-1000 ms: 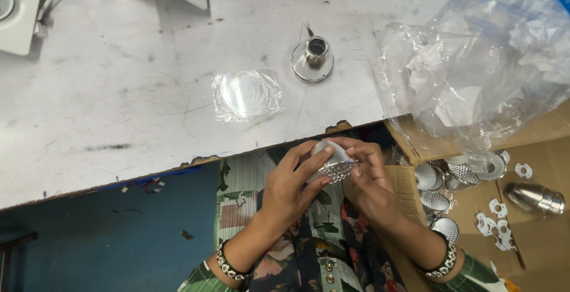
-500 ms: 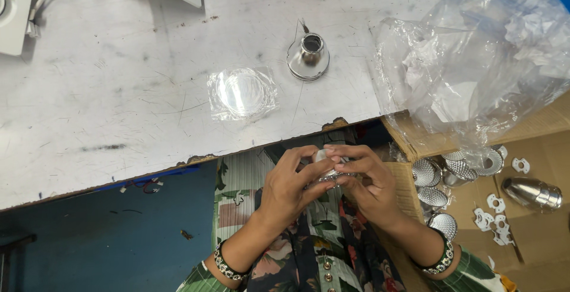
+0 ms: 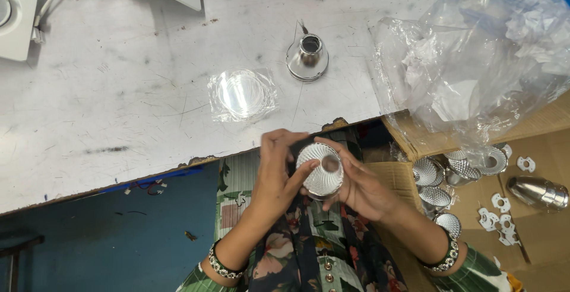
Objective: The person unpacks metallic cone-shaped reflectors from a cardboard box and places them into white square light fixture housings on a workbench. The person handles the parts one at a time, fitting each reflector into a fixture and setting the assembled unit aside.
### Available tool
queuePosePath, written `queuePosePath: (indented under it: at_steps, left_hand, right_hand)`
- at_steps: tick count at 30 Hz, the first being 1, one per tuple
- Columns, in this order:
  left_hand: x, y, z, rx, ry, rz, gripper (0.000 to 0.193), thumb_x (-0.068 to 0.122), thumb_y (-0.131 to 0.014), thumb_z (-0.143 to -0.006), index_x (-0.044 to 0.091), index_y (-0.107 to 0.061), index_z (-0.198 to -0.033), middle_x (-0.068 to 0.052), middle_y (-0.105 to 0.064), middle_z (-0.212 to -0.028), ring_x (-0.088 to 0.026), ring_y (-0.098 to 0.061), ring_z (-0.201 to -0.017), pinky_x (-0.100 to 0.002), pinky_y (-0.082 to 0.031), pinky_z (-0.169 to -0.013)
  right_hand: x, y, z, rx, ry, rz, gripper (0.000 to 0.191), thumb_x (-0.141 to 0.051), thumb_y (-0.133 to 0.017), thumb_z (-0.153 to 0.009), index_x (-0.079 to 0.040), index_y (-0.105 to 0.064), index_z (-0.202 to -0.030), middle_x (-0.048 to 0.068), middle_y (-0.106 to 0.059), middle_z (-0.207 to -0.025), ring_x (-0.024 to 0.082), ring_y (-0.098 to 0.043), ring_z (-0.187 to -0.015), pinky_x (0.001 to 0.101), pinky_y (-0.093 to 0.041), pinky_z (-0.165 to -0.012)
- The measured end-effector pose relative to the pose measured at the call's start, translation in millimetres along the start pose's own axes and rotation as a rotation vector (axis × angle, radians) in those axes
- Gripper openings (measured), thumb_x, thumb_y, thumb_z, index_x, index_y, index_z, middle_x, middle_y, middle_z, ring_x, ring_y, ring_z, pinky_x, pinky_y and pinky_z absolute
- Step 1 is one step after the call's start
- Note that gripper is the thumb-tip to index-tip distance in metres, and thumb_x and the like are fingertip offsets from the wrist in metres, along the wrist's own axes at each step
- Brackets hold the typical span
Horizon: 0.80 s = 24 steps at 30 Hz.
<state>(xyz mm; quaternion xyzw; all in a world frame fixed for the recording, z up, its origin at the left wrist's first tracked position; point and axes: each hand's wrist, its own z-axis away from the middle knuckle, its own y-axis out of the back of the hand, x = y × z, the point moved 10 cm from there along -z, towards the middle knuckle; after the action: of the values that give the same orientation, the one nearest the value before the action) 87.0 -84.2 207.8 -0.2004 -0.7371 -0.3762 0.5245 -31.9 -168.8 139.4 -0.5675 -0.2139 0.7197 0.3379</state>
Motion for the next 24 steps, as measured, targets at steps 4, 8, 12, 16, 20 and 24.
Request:
queuePosePath:
  at_steps: [4,8,12,16,20,24]
  left_hand:
    - [10.2,-1.6,1.7,0.001,-0.029,-0.085,0.026,0.017,-0.077,-0.092,0.014,-0.073,-0.117,-0.007,-0.065,-0.117,-0.018,-0.065,-0.090,-0.032,-0.055,-0.076]
    - [31.7,2.3,7.2,-0.019,-0.140,-0.203,0.038,0.026,-0.079,-0.089,0.015,-0.070,-0.125,-0.010,-0.065,-0.128,-0.027,-0.063,-0.110,-0.039,-0.055,-0.087]
    - [38.9,3.5,9.9,-0.102,-0.132,-0.205,0.061,0.042,-0.085,-0.077,0.013,-0.068,-0.129,-0.016,-0.059,-0.135,-0.034,-0.059,-0.121,-0.047,-0.053,-0.093]
    - [36.9,1.9,11.5,-0.166,-0.080,-0.195,0.070,0.045,-0.087,-0.072,0.014,-0.067,-0.131,-0.017,-0.056,-0.139,-0.033,-0.059,-0.120,-0.049,-0.053,-0.095]
    - [32.7,-0.4,11.3,-0.184,-0.047,-0.174,0.071,0.042,-0.088,-0.073,0.013,-0.063,-0.133,-0.016,-0.055,-0.141,-0.035,-0.057,-0.127,-0.047,-0.054,-0.096]
    - [32.9,4.1,8.4,-0.169,-0.077,-0.156,0.075,0.035,-0.090,-0.072,0.011,-0.058,-0.136,-0.015,-0.056,-0.139,-0.034,-0.058,-0.128,-0.046,-0.055,-0.099]
  right_hand:
    - [7.4,1.2,-0.6,-0.020,0.035,-0.156,0.068,-0.040,-0.050,-0.107,-0.011,-0.020,-0.161,0.015,-0.052,-0.139,0.024,-0.066,-0.114,0.0395,-0.064,-0.079]
    - [1.5,6.5,-2.7,0.005,0.120,-0.165,0.065,-0.037,-0.051,-0.111,-0.012,-0.020,-0.163,0.011,-0.051,-0.135,0.024,-0.065,-0.113,0.0404,-0.063,-0.083]
    - [-6.1,11.6,-1.5,0.119,0.146,-0.036,0.068,-0.034,-0.052,-0.105,-0.004,-0.023,-0.159,0.016,-0.051,-0.140,0.023,-0.062,-0.123,0.0378,-0.060,-0.093]
    - [-10.3,6.6,-3.2,0.158,0.149,-0.036,0.069,-0.030,-0.054,-0.100,-0.005,-0.021,-0.155,0.014,-0.047,-0.144,0.020,-0.057,-0.131,0.0375,-0.058,-0.103]
    - [-15.7,-1.6,-3.5,0.102,0.178,0.000,0.068,-0.029,-0.055,-0.104,-0.007,-0.021,-0.159,0.015,-0.045,-0.146,0.025,-0.056,-0.127,0.0378,-0.058,-0.094]
    - [-16.2,1.0,1.4,0.107,0.193,0.074,0.069,-0.026,-0.059,-0.104,-0.006,-0.024,-0.161,0.010,-0.045,-0.145,0.020,-0.056,-0.123,0.0364,-0.057,-0.093]
